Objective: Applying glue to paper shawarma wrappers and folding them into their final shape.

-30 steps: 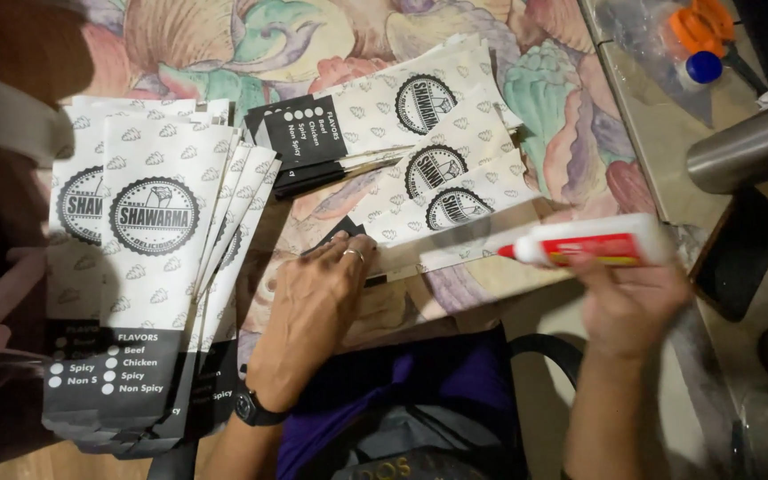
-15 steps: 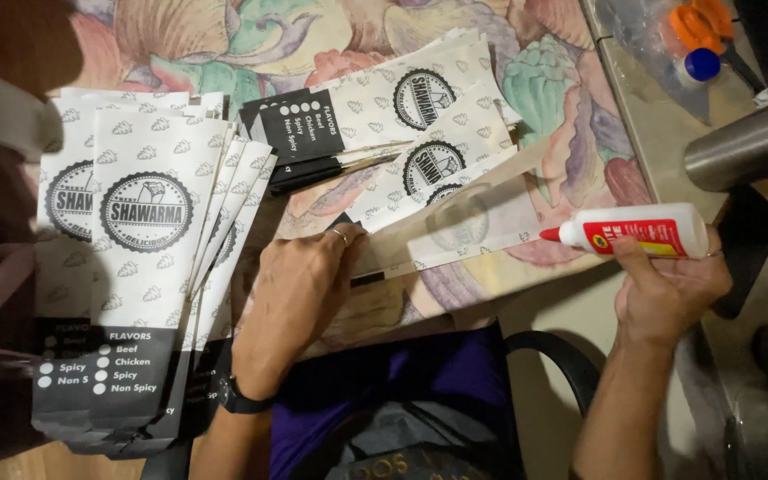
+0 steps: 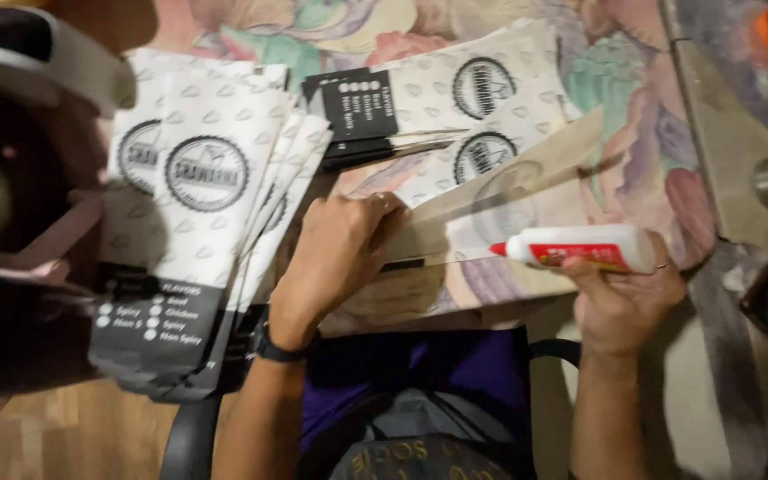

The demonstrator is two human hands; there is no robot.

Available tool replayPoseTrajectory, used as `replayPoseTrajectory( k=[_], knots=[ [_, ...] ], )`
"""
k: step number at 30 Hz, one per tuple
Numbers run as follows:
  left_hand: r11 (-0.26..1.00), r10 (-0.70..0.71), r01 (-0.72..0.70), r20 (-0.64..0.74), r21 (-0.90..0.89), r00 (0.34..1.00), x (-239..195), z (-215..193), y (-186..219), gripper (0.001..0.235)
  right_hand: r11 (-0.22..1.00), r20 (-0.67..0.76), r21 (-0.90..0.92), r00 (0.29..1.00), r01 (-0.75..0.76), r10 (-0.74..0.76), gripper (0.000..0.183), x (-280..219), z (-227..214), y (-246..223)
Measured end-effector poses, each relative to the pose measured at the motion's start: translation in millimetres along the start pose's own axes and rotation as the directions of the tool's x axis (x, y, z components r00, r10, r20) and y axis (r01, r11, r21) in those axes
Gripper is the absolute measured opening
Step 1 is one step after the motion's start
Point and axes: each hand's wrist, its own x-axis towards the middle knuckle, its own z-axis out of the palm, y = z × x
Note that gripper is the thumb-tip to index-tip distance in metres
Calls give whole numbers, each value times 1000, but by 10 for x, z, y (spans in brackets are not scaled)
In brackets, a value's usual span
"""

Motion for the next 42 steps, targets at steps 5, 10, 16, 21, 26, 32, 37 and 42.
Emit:
replayPoseTrajectory(
  k=[5,10,16,21,26,32,37,42],
  knots=[
    [990,-83,89,60,-106,995,57,-18,-64,20,996,134,47,988,71,-77,41,-259,320,234],
    [968,-123,132,58,-215,991,69,10,-116,21,981,181,190,980,44,-79,46,-501,906,-97],
    [959,-145,168,114,-229,983,54,-60,-85,24,975,211,220,977,-13,-34,51,-662,1326,-458],
    [993,0,9,75,-120,997,-110,-101,73,27,971,153,220,986,-94,61,39,-304,721,-189],
    [979,168,-171,-39,-111,985,-420,141,144,37,1000,-68,14,998,-7,8,38,426,-311,120],
    [970,241,-244,-170,-2,956,-487,294,141,17,767,162,-572,957,291,-242,44,703,-598,33],
    [970,242,-243,-147,9,959,-501,303,135,29,534,440,-572,782,623,-442,7,467,-187,-316],
    [967,243,-253,-200,-24,949,-495,306,151,19,709,652,-223,643,669,-402,15,277,267,-476]
  ],
)
